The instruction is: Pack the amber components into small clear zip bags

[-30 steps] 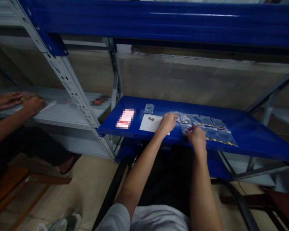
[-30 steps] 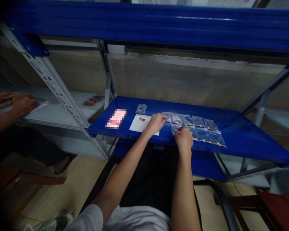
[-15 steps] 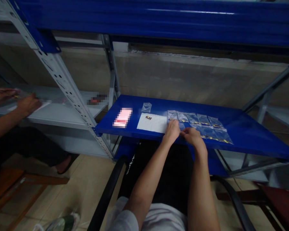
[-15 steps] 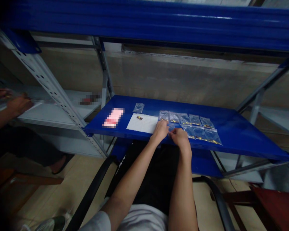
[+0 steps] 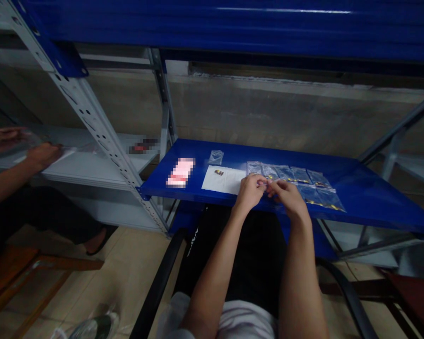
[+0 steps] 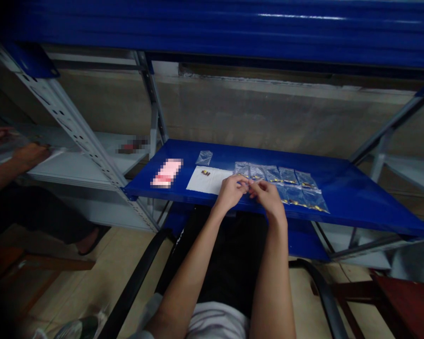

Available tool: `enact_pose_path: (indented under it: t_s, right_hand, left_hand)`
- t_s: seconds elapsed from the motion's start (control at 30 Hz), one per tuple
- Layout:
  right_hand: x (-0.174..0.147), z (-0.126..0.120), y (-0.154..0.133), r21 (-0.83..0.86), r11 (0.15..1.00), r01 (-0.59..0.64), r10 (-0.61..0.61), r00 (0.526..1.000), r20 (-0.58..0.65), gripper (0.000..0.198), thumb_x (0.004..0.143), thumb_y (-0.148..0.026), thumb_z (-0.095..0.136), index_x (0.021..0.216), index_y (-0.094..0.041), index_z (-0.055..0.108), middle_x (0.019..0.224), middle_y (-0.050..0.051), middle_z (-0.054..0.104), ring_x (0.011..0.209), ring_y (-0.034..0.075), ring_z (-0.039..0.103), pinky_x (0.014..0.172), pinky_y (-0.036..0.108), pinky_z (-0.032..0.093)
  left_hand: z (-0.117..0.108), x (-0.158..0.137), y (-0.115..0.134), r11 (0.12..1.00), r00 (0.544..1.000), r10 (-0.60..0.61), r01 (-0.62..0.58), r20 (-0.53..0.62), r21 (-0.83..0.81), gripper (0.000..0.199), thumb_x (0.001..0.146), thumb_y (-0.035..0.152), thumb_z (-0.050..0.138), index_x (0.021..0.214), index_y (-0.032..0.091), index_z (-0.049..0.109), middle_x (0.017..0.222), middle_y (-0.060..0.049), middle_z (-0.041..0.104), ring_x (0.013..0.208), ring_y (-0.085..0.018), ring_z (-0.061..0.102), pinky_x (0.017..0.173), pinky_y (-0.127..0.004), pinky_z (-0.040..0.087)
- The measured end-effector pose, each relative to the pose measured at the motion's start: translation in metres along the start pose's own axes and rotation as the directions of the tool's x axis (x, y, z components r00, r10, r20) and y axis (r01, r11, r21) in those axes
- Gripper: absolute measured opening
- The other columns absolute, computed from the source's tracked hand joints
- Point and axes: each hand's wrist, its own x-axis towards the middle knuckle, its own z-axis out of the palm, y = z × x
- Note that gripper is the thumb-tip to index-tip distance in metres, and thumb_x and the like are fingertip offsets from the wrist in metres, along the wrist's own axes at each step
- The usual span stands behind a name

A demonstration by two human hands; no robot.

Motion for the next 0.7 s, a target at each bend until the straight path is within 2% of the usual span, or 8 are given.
enact_pose_path:
  t_s: [0.13, 0.27, 0.4, 0.57, 0.7]
  right_hand:
    - [-0.004, 0.000, -0.007, 0.025, 0.996, 0.083, -0.083, 0.997, 0.003, 0.059, 0.072, -0.076, 0.076, 0.080, -0.019, 0.068, 0.065, 0.004, 0.067, 0.060, 0.017, 0.059, 0.051, 0.025, 0.038]
    - [-0.005, -0.001, -0.017, -0.060, 0.984, 0.170, -0.166, 0.984, 0.066, 0.059, 0.077, -0.076, 0.072, 0.080, -0.018, 0.069, 0.069, 0.005, 0.068, 0.064, 0.018, 0.060, 0.055, 0.027, 0.041]
    - [-0.006, 0.002, -0.029, -0.129, 0.970, 0.208, -0.195, 0.975, 0.108, 0.056, 0.077, -0.074, 0.073, 0.081, -0.018, 0.071, 0.069, 0.005, 0.069, 0.064, 0.019, 0.061, 0.061, 0.030, 0.046]
    - [-0.010, 0.012, -0.033, -0.106, 0.968, 0.227, -0.222, 0.973, 0.058, 0.056, 0.080, -0.074, 0.070, 0.081, -0.018, 0.071, 0.068, 0.006, 0.069, 0.062, 0.019, 0.061, 0.062, 0.031, 0.046]
    - [-0.008, 0.021, -0.035, -0.115, 0.968, 0.221, -0.220, 0.975, 0.023, 0.055, 0.081, -0.074, 0.070, 0.079, -0.019, 0.069, 0.069, 0.006, 0.069, 0.063, 0.019, 0.060, 0.058, 0.029, 0.044]
  left_hand:
    - [-0.009, -0.006, 0.007, 0.991, 1.000, 0.029, -0.029, -0.006, -0.128, 0.017, 0.086, 0.009, 0.073, 0.102, 0.015, 0.074, 0.110, -0.008, 0.078, 0.098, -0.017, 0.074, 0.087, -0.026, 0.062]
    - [-0.020, -0.011, 0.016, 0.997, 0.998, 0.060, -0.059, 0.003, -0.047, 0.022, 0.091, 0.015, 0.072, 0.113, 0.016, 0.074, 0.111, -0.010, 0.078, 0.100, -0.019, 0.074, 0.087, -0.027, 0.062]
    - [-0.030, -0.012, 0.021, 0.993, 0.995, 0.104, -0.104, 0.010, 0.063, 0.018, 0.095, 0.017, 0.066, 0.109, 0.018, 0.078, 0.107, -0.008, 0.080, 0.099, -0.019, 0.075, 0.092, -0.029, 0.061]
    - [-0.039, -0.018, 0.028, 0.988, 0.994, 0.109, -0.106, -0.020, 0.114, 0.017, 0.099, 0.023, 0.063, 0.107, 0.022, 0.079, 0.108, -0.006, 0.082, 0.100, -0.020, 0.076, 0.097, -0.030, 0.059]
    - [-0.041, -0.023, 0.031, 0.989, 0.992, 0.117, -0.113, -0.047, 0.092, 0.017, 0.099, 0.018, 0.061, 0.109, 0.022, 0.074, 0.110, -0.005, 0.081, 0.104, -0.020, 0.076, 0.097, -0.029, 0.059]
